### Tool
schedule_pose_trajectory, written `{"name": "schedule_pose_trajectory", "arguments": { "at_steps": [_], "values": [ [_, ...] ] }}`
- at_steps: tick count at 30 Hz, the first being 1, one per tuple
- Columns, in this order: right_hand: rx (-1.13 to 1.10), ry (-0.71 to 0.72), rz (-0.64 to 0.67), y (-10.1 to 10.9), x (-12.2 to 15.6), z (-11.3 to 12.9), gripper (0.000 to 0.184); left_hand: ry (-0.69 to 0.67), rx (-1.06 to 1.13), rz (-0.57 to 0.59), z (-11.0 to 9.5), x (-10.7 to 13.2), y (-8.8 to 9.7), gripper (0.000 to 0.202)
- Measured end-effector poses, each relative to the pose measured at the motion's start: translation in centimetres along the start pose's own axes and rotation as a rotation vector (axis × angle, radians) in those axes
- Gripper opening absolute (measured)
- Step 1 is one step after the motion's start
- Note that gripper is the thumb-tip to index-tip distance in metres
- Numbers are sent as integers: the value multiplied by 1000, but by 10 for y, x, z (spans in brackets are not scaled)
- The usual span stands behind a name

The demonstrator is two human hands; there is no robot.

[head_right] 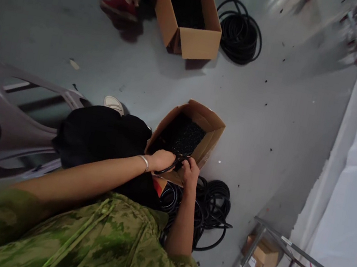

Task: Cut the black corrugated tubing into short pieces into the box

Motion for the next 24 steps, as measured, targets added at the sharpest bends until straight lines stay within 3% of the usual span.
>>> {"name": "schedule_pose_trajectory", "arguments": {
  "at_steps": [14,24],
  "values": [
    [174,111,15,0,2,4,27,-39,-80,-40,-2,3,1,32],
    [163,124,-6,-3,3,0,27,-54,-120,-75,-2,3,0,32]
  ]
}}
Point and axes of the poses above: each hand's wrist, its own x-axis away from the middle knuckle, its own y-axis out of the back of the hand, z = x × y, the point moved 6 cm from there along -x, towards the middle knuckle, and after that the axes turned 11 degrees about z, right-handed, at the moved point
